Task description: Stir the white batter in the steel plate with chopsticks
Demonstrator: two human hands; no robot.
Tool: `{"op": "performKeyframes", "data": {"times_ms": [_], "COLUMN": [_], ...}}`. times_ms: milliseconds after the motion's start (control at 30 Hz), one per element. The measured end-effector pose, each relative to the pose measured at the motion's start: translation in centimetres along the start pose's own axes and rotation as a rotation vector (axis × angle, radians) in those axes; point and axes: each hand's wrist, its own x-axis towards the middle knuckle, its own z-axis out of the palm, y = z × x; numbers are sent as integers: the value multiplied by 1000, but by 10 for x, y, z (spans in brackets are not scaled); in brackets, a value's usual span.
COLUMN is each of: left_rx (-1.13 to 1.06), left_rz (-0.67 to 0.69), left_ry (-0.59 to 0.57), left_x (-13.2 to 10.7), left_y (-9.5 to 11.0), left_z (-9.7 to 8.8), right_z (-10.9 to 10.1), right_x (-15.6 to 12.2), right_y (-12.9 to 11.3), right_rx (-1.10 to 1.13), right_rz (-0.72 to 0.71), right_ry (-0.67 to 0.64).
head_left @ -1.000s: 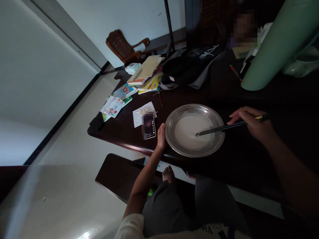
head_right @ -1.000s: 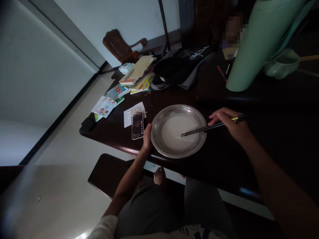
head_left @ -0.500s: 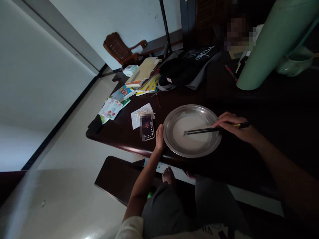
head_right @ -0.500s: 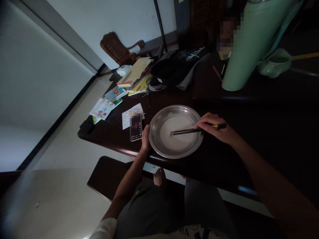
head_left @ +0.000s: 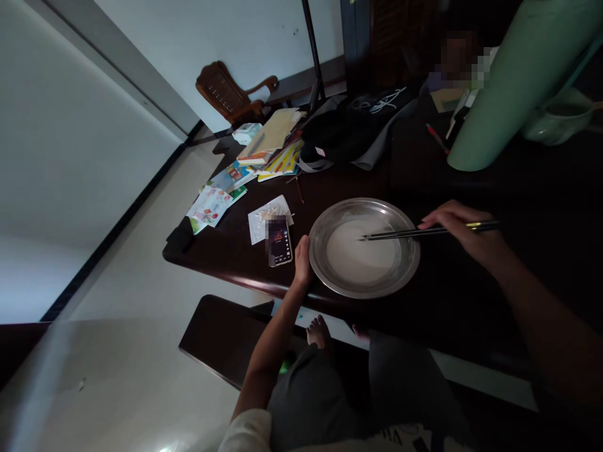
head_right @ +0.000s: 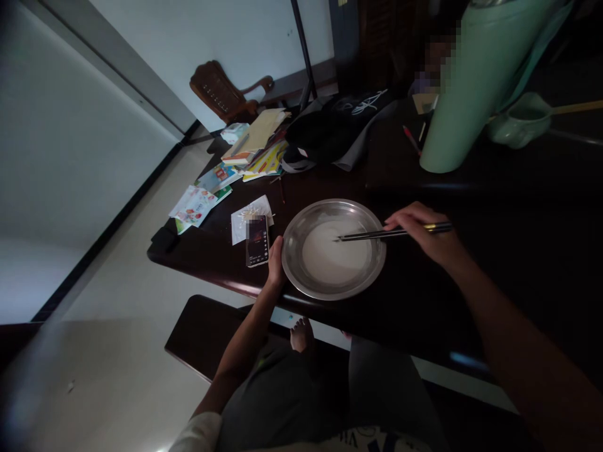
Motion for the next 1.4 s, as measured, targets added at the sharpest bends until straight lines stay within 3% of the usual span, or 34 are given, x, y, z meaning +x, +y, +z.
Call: {"op": "performKeyframes", "data": {"times_ms": [100,233,433,567,633,800,967,1167,1333,1400], "left_rx": [21,40,33,47,41,32,66,41,29,21], "left_rz": [0,24,-10,-13,-24,-42,-10,-2,-28,-40], "left_ry": [-8,-3,10,45,61,62,42,17,40,45], "left_x": [0,0,0,0,0,0,1,0,0,0], "left_y": [1,0,2,3,2,0,1,1,2,2], "left_z": [0,0,2,3,4,3,2,1,2,2], "right_z": [-1,4,-6,0,2,-5,2,-4,2,2], "right_x": [0,0,1,-1,-1,1,0,0,-1,0], "right_y": [0,-3,1,-1,-1,2,-2,0,-1,-1], "right_rx": [75,0,70,53,-2,81,6,80,19,-26], "right_rz": [51,-3,93,35,-1,86,8,100,42,20], "right_ry": [23,-171,12,-166,-182,37,-148,44,-139,-109]}}
